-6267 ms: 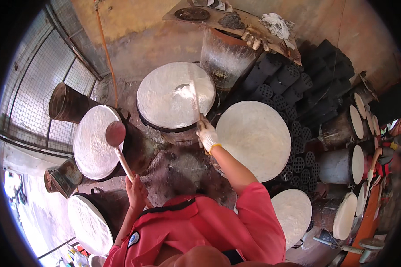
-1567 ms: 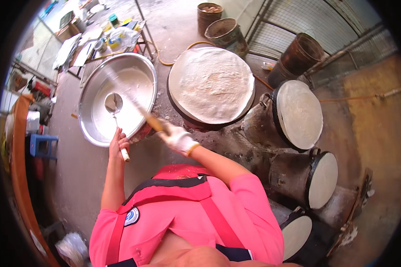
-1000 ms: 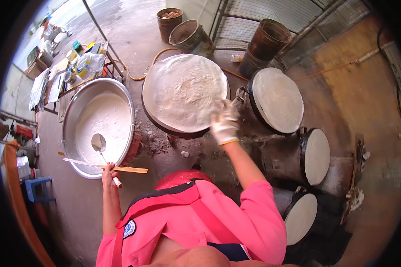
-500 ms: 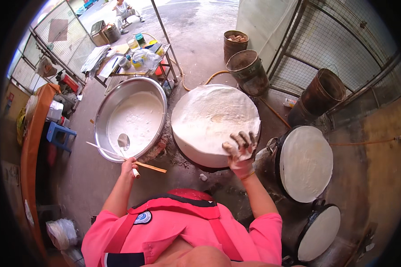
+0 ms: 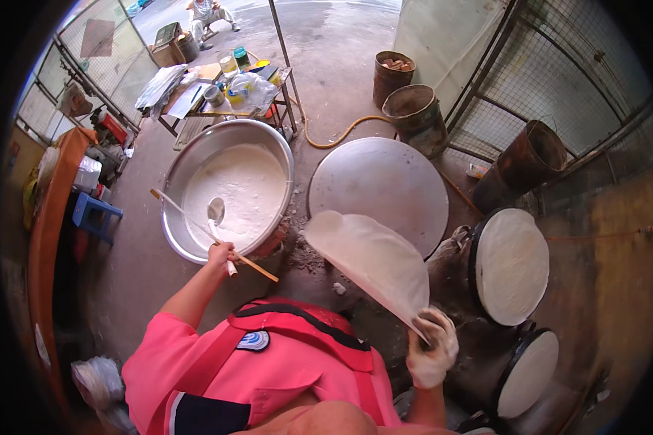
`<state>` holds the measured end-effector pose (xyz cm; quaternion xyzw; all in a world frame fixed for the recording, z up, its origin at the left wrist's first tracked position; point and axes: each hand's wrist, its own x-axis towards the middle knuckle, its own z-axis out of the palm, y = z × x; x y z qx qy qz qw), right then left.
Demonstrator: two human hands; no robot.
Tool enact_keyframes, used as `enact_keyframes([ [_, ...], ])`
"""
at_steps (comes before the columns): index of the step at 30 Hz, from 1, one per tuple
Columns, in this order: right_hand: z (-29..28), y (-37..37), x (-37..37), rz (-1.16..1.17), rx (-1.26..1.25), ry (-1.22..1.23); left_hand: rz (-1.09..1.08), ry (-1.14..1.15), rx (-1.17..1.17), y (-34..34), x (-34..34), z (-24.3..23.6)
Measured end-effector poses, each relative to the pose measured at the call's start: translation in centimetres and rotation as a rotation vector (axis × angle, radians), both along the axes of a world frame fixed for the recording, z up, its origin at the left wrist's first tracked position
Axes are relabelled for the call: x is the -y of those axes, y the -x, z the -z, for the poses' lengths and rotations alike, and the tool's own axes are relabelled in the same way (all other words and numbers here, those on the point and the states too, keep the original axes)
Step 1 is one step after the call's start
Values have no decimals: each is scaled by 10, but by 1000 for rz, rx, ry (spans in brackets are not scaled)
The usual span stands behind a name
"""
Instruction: The person ladles batter from a large basin onto hot griddles, spreads it across the cooking surfaces using a wooden tool, and peels the cooked flatbreads off the griddles by hand to stack them.
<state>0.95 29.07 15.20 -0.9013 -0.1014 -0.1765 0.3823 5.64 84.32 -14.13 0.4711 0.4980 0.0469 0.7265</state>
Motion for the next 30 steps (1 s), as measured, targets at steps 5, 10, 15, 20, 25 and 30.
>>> enact_keyframes([
  [5, -2, 126, -95, 667, -179, -519, 240, -45, -110, -29, -48, 26],
  [10, 32, 244, -143, 1077, -143, -103, 472, -110, -50, -38, -108, 71],
  [15, 80, 374, -200, 1597, -197, 141, 522, -100, -181, -68, -121, 92],
  [20, 43, 502, -283, 2114, -379, 76, 890, -168, -200, -75, -141, 129],
  [25, 45, 717, -391, 2197, 524, -741, 1884, -900, 512, -145, -183, 162],
  [30, 53, 879, -548, 2007, 842, -1312, 2012, -1193, 451, 21, -136, 53],
])
